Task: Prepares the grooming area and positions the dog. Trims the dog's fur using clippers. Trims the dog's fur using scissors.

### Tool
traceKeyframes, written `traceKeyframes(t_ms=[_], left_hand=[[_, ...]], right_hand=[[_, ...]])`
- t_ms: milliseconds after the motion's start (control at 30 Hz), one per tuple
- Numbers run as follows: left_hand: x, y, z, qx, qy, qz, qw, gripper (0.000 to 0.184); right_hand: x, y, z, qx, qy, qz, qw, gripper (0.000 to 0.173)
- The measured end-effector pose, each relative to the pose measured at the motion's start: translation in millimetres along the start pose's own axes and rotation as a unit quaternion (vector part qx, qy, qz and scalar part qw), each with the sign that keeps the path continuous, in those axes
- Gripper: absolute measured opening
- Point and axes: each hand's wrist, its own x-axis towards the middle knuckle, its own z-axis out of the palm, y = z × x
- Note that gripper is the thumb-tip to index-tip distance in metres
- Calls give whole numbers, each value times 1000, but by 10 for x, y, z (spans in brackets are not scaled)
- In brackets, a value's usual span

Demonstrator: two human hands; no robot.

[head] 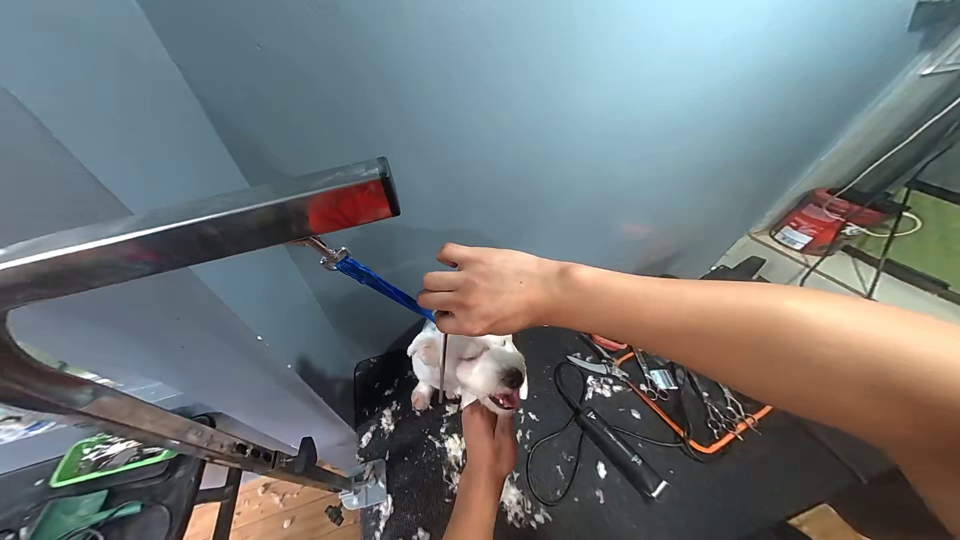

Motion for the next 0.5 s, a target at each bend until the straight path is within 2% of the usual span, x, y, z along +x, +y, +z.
traceKeyframes(t_ms=[133,233,400,467,500], left_hand=[[6,-2,-9,-4,-3,1,1000,59],[8,-10,-30,-14,-6,-13,1000,56],[59,-2,-47,-8,18,-18,1000,55],[63,-8,-61,-9,22,-27,999,52],[68,-17,-67,-8,24,-29,999,48]], right_hand=[[28,57,41,-37,-7,40,999,23],[-59,61,6,-61,-11,106,992,24],[-469,9,-15,-11,36,164,986,23],[-768,-90,78,23,72,253,965,24],[-935,-178,150,49,103,316,942,25]])
